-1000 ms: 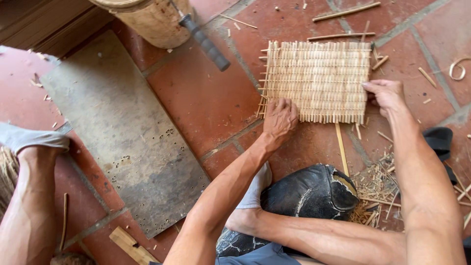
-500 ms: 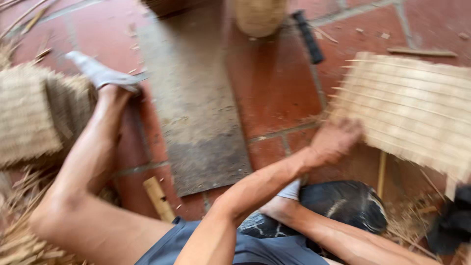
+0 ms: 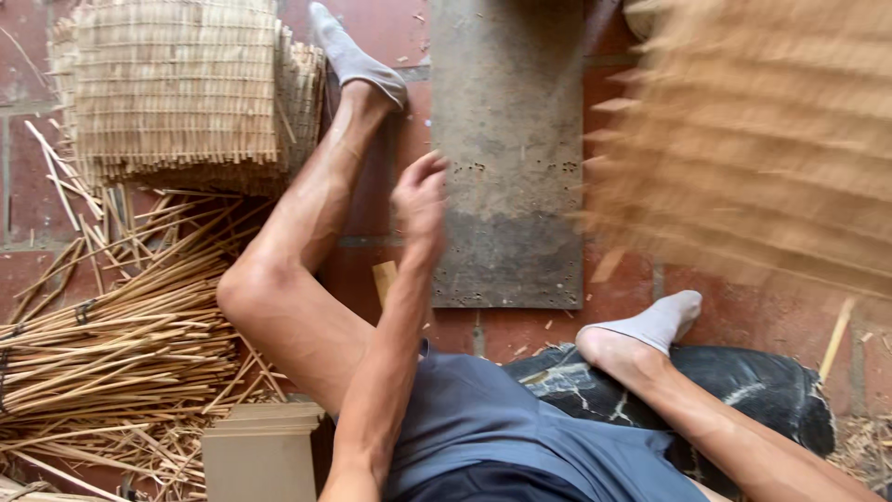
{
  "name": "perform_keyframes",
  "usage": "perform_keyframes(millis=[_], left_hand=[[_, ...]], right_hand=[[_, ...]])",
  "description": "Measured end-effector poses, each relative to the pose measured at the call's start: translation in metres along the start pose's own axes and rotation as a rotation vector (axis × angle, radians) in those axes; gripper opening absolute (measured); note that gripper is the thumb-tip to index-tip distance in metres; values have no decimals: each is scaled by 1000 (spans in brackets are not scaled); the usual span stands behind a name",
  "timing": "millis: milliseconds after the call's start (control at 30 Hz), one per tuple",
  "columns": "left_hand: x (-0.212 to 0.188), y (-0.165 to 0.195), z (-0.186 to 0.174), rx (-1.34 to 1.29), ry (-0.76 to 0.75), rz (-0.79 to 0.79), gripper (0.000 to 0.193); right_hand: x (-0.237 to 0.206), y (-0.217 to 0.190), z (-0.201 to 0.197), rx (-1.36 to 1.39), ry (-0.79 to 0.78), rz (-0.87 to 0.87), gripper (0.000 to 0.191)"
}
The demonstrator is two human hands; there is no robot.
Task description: The person sits on a brick floor weaving thin bamboo sticks into a square lattice mat, using a wooden bar to press rows tight. They then stir paste in a bucket, roll paste onto a board with a paint roller, lay the woven mat onto the pasted board, and press the assembly together.
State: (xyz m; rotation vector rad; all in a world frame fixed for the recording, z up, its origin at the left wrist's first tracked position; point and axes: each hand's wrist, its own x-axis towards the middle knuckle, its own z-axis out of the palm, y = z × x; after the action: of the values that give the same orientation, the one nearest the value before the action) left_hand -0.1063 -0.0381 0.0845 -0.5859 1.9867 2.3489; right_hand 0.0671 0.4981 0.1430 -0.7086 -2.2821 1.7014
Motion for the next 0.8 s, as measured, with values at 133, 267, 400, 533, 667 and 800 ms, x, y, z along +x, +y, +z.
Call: perform_keyframes(millis=[133, 267, 400, 533, 667, 800], left_hand=[[21, -45, -97, 94, 254, 58, 33], [1, -95, -120, 205, 301, -302, 36], [-19, -125, -116, 479, 233, -351, 37], [-36, -127, -116, 709, 91, -271, 41], [-44, -117, -111, 776, 34, -395, 43], [-44, -113, -108, 799, 4, -406, 45]], right_hand=[[43, -24, 117, 175, -126, -71, 4], [56, -20, 262, 459, -243, 115, 11], [61, -13, 323, 506, -269, 253, 11], [66, -1, 328, 389, -263, 284, 17], [67, 10, 328, 97, -247, 231, 24], [73, 22, 325, -130, -165, 101, 30]])
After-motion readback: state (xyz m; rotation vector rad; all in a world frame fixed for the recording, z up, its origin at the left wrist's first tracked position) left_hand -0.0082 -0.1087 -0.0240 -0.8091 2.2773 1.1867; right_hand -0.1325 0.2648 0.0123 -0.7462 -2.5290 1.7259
